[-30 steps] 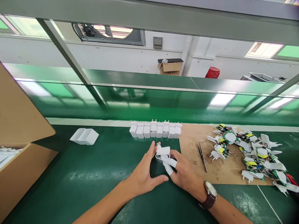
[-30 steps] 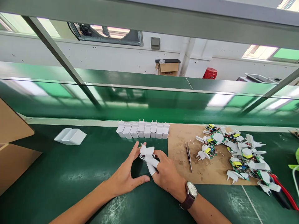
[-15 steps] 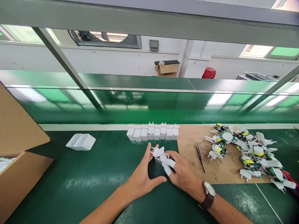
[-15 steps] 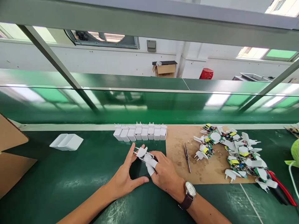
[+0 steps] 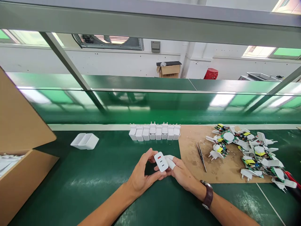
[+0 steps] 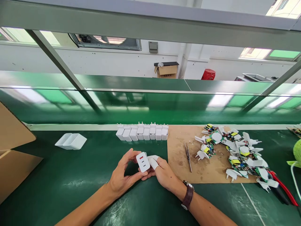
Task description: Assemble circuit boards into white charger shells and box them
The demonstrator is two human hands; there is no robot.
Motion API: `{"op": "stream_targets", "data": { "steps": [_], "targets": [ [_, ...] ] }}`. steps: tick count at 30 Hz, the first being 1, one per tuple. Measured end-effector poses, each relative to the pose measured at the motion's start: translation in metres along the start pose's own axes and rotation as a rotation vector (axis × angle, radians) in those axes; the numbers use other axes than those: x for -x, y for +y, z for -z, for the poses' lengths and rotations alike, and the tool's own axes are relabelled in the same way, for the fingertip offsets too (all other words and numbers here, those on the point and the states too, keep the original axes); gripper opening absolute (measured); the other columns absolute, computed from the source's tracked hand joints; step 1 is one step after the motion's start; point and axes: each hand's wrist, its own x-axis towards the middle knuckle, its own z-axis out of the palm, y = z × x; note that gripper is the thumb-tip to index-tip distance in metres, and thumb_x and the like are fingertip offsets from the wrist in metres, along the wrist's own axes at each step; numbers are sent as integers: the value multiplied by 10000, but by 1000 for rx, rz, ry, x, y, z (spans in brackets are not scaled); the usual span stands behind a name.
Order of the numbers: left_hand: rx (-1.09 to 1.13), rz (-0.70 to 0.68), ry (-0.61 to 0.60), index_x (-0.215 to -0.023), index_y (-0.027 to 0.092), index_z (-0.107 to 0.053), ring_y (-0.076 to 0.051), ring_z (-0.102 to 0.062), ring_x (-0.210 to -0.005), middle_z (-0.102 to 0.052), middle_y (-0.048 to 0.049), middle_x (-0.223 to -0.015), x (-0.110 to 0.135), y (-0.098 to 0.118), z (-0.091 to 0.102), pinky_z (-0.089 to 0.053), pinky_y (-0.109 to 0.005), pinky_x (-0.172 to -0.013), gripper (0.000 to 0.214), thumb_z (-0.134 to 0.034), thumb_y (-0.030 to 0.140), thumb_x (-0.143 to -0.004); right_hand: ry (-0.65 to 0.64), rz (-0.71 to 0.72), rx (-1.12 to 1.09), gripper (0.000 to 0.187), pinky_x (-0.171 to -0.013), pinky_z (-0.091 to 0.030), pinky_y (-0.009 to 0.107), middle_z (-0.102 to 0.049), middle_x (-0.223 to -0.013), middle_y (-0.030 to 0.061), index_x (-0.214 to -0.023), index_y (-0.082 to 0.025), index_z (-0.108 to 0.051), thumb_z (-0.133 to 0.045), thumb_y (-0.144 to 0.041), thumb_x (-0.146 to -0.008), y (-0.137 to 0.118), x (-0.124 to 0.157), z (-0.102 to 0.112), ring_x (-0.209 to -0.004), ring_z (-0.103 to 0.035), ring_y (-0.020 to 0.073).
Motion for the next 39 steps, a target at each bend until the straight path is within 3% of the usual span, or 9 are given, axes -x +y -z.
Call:
{"op": "stream_targets", "data": {
  "steps": [5,10,13,19,22,25,29,33,39],
  "targets": [
    [-31,-29,-8,-1609,274,-288,-219,-714,-969,-705,-111,-1214,-8,9,3,-623,-373,-846,835,-759,340,-923,47,64,101,552,-853,-614,466,-762,-971,68,-1179,-244,-688,-552,-723,-942,2,-1,4,-904,-738,269],
    [-180,68,-113,-1619,258,-255,-305,-685,-1121,-677,-137,-1261,-13,10,9,-586,-516,-972,888,-764,295,-892,326,364,403,329,-941,-581,423,-710,-1099,74,-1221,-263,-653,-634,-471,-967,-1,1,6,-965,-681,235],
    [-180,146,-219,-1616,258,-266,-318,-684,-1131,-685,-147,-1264,-12,4,9,-598,-523,-947,830,-714,269,-917,359,445,650,300,-895,-575,409,-654,-1082,72,-1194,-247,-630,-688,-323,-910,0,4,7,-939,-636,228],
    [7,276,-143,-1437,245,-474,-234,-692,-1174,-690,-127,-1285,-14,5,13,-592,-431,-1006,413,-497,194,-1028,254,328,731,836,-924,-568,451,-597,-1272,103,-1476,-236,-418,-828,-260,-747,1,6,14,-938,-608,224],
    [56,157,-114,-1327,249,-559,-250,-669,-1227,-665,-137,-1323,-20,13,16,-587,-432,-1024,306,-575,268,-1022,138,270,708,934,-949,-555,457,-616,-1324,101,-1588,-259,-297,-794,-246,-797,0,6,16,-942,-618,218],
    [-8,-26,-173,-1332,235,-605,-298,-663,-1234,-648,-171,-1342,-25,19,14,-606,-459,-1000,420,-712,385,-956,72,275,689,917,-919,-566,442,-621,-1317,107,-1602,-250,-295,-770,-245,-817,3,6,15,-948,-636,228],
    [-83,-170,-138,-1187,225,-667,-265,-705,-1064,-709,-133,-1142,-28,23,8,-640,-426,-879,272,-749,265,-931,90,356,699,922,-1013,-531,473,-571,-1371,131,-1589,-239,-321,-769,-196,-783,7,4,11,-1123,-633,281],
    [-110,-183,-161,-1170,207,-661,-271,-687,-1096,-700,-136,-1169,-30,27,9,-631,-443,-900,305,-717,107,-887,99,354,721,932,-1026,-525,497,-573,-1347,130,-1583,-232,-324,-766,-174,-764,8,3,10,-1155,-621,297],
    [-190,-175,-270,-1164,197,-644,-245,-671,-1084,-647,-151,-1242,-32,33,14,-624,-394,-876,284,-648,81,-904,103,313,780,893,-923,-562,484,-580,-1306,134,-1580,-223,-341,-767,-234,-796,5,5,9,-1035,-648,289]
  ]
}}
